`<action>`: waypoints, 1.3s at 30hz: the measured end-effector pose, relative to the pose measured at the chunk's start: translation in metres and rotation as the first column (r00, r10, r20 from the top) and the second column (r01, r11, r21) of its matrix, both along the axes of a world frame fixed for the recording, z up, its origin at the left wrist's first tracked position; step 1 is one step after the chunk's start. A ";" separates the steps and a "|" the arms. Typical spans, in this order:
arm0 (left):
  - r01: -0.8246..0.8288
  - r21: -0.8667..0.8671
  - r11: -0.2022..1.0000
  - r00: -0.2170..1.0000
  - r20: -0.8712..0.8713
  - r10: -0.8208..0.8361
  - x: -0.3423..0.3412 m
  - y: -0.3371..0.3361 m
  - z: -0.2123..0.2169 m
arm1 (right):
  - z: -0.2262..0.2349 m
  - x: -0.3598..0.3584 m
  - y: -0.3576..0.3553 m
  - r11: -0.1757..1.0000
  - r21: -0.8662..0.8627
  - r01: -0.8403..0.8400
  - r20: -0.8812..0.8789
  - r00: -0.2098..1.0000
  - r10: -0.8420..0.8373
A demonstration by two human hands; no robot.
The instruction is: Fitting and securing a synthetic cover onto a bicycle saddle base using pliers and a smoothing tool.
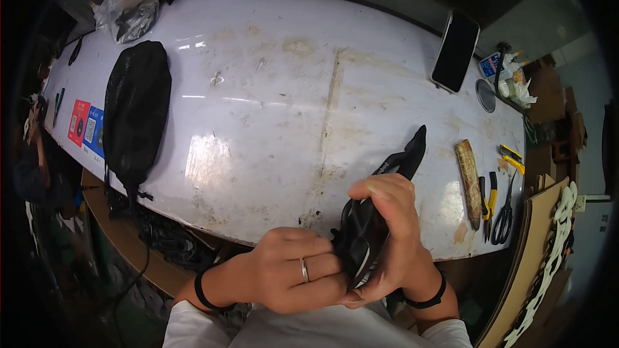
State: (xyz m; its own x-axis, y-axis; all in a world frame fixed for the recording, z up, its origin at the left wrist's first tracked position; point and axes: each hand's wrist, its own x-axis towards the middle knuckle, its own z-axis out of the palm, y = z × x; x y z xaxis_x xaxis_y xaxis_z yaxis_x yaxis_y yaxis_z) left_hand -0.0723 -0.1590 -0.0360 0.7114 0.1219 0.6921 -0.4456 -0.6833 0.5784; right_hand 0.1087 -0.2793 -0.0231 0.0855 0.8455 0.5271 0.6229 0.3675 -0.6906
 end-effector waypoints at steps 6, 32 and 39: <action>0.155 -0.514 0.844 0.985 0.010 -0.174 0.003 -0.008 -0.021 | -0.006 -0.006 -0.007 0.996 -0.043 0.072 -0.061 0.995 -0.074; 0.121 -0.423 0.898 0.990 -0.013 -0.139 0.017 0.003 -0.006 | 0.000 -0.003 -0.008 0.993 -0.097 0.068 -0.055 0.996 -0.073; 0.006 -0.366 0.931 1.000 -0.008 -0.009 0.023 0.000 -0.015 | -0.005 -0.010 -0.010 0.991 -0.014 0.132 -0.173 0.976 -0.132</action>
